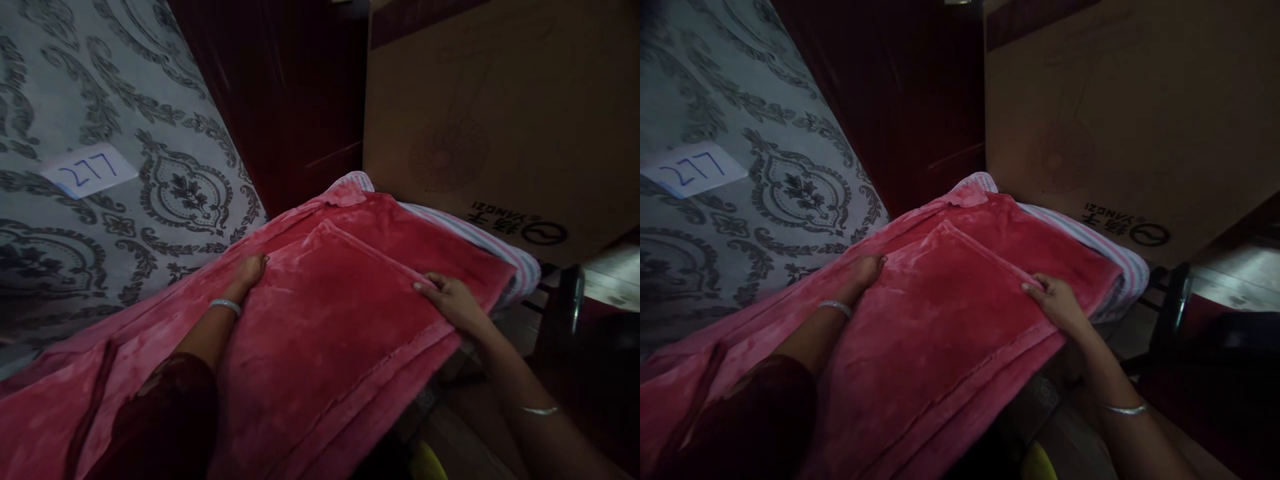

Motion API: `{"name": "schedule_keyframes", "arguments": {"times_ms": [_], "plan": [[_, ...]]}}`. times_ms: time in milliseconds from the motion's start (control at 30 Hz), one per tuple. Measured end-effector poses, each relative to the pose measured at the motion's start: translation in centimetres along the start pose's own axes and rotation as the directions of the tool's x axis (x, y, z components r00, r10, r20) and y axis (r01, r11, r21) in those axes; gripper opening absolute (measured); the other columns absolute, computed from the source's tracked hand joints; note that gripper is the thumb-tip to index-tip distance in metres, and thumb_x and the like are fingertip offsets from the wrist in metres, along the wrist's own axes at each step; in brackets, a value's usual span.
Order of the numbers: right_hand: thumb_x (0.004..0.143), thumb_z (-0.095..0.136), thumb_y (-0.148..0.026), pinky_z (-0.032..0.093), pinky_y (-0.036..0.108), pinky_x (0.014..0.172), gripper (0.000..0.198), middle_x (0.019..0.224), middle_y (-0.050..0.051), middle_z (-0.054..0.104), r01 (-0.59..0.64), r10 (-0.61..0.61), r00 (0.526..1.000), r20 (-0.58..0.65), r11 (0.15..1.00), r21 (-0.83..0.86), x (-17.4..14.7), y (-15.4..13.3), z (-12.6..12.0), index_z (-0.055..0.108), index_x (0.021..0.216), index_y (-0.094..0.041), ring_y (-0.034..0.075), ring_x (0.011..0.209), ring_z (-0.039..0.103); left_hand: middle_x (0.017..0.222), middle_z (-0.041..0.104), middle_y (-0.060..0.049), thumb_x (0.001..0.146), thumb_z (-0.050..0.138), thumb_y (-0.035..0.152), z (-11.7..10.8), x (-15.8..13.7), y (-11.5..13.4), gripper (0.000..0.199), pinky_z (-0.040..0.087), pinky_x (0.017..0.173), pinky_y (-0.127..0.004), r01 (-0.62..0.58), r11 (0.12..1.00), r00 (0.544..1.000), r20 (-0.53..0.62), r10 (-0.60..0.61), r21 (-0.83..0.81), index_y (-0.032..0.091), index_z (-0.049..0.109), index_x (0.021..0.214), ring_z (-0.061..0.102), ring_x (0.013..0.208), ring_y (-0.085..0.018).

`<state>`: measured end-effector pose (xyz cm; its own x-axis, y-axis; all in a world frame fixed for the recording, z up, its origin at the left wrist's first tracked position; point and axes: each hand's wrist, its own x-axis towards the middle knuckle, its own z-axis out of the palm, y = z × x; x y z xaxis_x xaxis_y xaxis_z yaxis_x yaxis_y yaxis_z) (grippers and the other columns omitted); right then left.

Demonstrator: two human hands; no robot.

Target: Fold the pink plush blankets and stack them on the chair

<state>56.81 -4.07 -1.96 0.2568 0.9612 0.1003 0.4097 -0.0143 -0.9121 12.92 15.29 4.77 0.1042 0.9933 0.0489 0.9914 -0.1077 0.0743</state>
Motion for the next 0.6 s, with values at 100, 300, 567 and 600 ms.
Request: {"name": "schedule_keyframes", "arguments": {"times_ms": [100,300,567,600], "plan": [[0.069,0.069,-0.066,0.048,0.030,0.059,0.046,0.071,0.003,0.071,0.026,-0.026,1.000,-0.006,1.000,0.008,0.0,-0.1,0.1,0.071,0.077,-0.021,0.021,0.065,0.063,0.104,0.077,-0.017,0.100,0.042,0.038,-0.5,1.3,0.9,0.040,0.051,0.087,-0.035,-0.060,0.998,0.997,0.048,0.062,-0.033,0.015,0.074,0.096,0.071,0.098,-0.029],[0.069,0.068,-0.066,0.050,0.030,0.063,0.047,0.075,0.003,0.072,0.011,-0.011,1.000,-0.006,0.998,0.063,0.0,-0.2,0.6,0.072,0.080,-0.021,0.022,0.068,0.064,0.101,0.078,-0.011,0.095,0.049,0.035,0.7,5.9,7.8,0.032,0.050,0.084,-0.029,-0.222,0.956,0.971,0.050,0.236,-0.190,0.018,0.075,0.090,0.069,0.092,-0.022],[0.074,0.065,-0.064,0.051,0.031,0.067,0.044,0.078,0.004,0.071,0.021,-0.022,1.000,0.009,0.998,0.062,0.0,-0.3,0.5,0.070,0.079,-0.021,0.023,0.074,0.064,0.069,0.062,-0.002,0.093,0.052,0.037,3.7,10.3,12.8,0.028,0.046,0.070,-0.028,-0.197,0.890,0.980,-0.076,0.182,-0.411,0.018,0.064,0.075,0.059,0.074,-0.019],[0.074,0.066,-0.063,0.051,0.031,0.068,0.042,0.080,0.004,0.072,0.027,-0.027,1.000,0.006,0.997,0.074,0.0,-0.3,0.5,0.070,0.080,-0.021,0.023,0.075,0.065,0.068,0.060,-0.002,0.096,0.045,0.036,3.7,10.4,12.5,0.032,0.046,0.069,-0.027,-0.190,0.880,0.982,-0.105,0.160,-0.436,0.018,0.063,0.075,0.058,0.075,-0.018]]}}
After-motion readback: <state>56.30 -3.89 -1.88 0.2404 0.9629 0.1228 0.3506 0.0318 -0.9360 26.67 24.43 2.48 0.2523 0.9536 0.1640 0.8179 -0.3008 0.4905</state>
